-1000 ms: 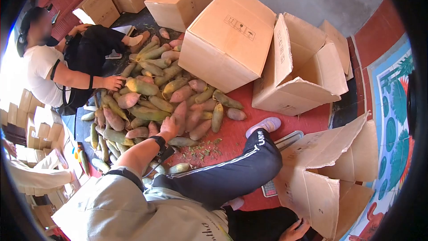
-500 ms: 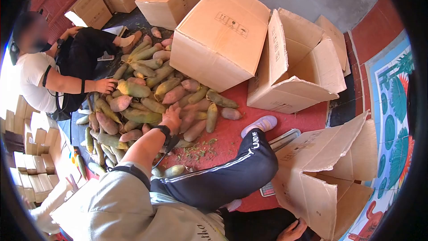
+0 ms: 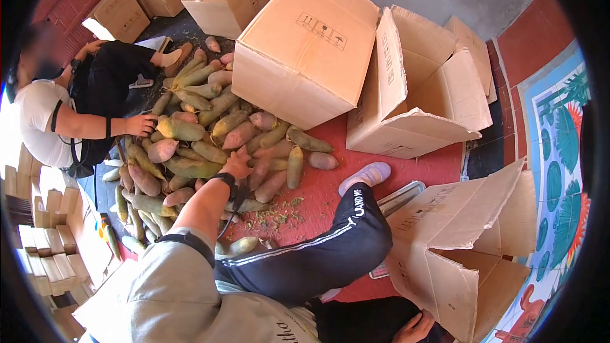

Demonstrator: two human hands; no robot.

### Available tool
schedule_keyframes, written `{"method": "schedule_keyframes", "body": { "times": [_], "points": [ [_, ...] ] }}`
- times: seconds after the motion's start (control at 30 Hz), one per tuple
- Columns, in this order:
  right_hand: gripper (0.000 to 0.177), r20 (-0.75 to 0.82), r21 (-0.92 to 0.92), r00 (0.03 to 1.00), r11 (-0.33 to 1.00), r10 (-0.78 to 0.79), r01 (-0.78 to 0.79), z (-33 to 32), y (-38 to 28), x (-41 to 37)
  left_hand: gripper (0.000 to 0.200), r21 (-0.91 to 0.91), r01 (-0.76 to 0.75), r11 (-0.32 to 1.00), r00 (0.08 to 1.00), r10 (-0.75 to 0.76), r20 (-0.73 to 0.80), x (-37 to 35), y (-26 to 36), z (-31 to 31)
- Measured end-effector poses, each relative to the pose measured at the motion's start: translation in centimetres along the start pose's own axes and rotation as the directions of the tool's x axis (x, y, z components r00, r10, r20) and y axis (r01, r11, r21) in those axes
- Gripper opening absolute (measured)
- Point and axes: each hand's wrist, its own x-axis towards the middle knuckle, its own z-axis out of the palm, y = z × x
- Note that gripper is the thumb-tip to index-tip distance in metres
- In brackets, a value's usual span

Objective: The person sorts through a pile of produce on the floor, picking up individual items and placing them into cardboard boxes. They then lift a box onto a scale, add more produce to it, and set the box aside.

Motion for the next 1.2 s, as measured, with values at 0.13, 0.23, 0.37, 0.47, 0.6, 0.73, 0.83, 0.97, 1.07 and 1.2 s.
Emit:
{"method": "schedule_keyframes", "body": {
  "times": [0.13, 0.23, 0.37, 0.47, 0.6, 0.73, 0.83, 0.97, 1.07, 1.2],
  "points": [
    [0.016, -0.003, 0.02, 1.0, 1.0, -0.013, 0.013, 0.3, 0.1, 0.0, 0.04, 0.116, -0.068, 0.991, 0.98, 0.088, -0.177, -1.3, -0.1, -0.1],
    [0.015, -0.01, 0.001, 1.0, 1.0, -0.007, 0.007, 0.4, 0.0, 0.1, 0.033, 0.16, -0.166, 0.973, 0.93, 0.208, -0.304, -2.4, -0.8, 0.4],
    [0.015, -0.013, -0.002, 1.0, 1.0, -0.013, 0.013, 0.3, -0.2, 0.1, 0.041, 0.228, -0.179, 0.957, 0.835, 0.271, -0.479, -5.4, -0.1, 1.7],
    [0.015, -0.017, -0.003, 1.0, 1.0, -0.016, 0.016, 0.2, -0.3, 0.2, 0.056, 0.199, -0.295, 0.935, 0.813, 0.354, -0.462, -7.8, 0.6, 1.7],
    [0.014, -0.033, 0.017, 0.999, 1.0, -0.018, 0.018, 0.0, -0.3, 0.1, 0.07, 0.223, -0.349, 0.91, 0.843, 0.409, -0.35, -10.7, 1.6, 1.2],
    [0.014, -0.044, 0.034, 0.999, 0.999, -0.004, 0.006, -0.2, -0.4, -0.2, 0.059, 0.19, -0.356, 0.915, 0.866, 0.4, -0.299, -11.6, 1.5, -0.3],
    [0.013, -0.053, 0.037, 0.998, 0.999, 0.016, -0.014, -0.2, -0.3, -0.4, 0.053, 0.176, -0.315, 0.933, 0.897, 0.353, -0.266, -11.3, 1.3, -0.8],
    [0.013, -0.068, 0.037, 0.997, 0.999, 0.023, -0.021, -0.3, -0.2, -0.6, 0.051, 0.181, -0.286, 0.941, 0.931, 0.317, -0.178, -10.7, 0.9, -0.6],
    [0.013, -0.081, 0.048, 0.996, 0.999, 0.023, -0.019, -0.4, -0.1, -0.7, 0.052, 0.216, -0.303, 0.928, 0.92, 0.344, -0.187, -10.9, 0.5, -0.9],
    [0.014, -0.105, 0.076, 0.994, 0.997, 0.018, -0.01, -0.4, 0.1, -0.8, 0.053, 0.314, -0.278, 0.908, 0.95, 0.309, -0.053, -11.5, 0.9, -3.0]
  ]
}}
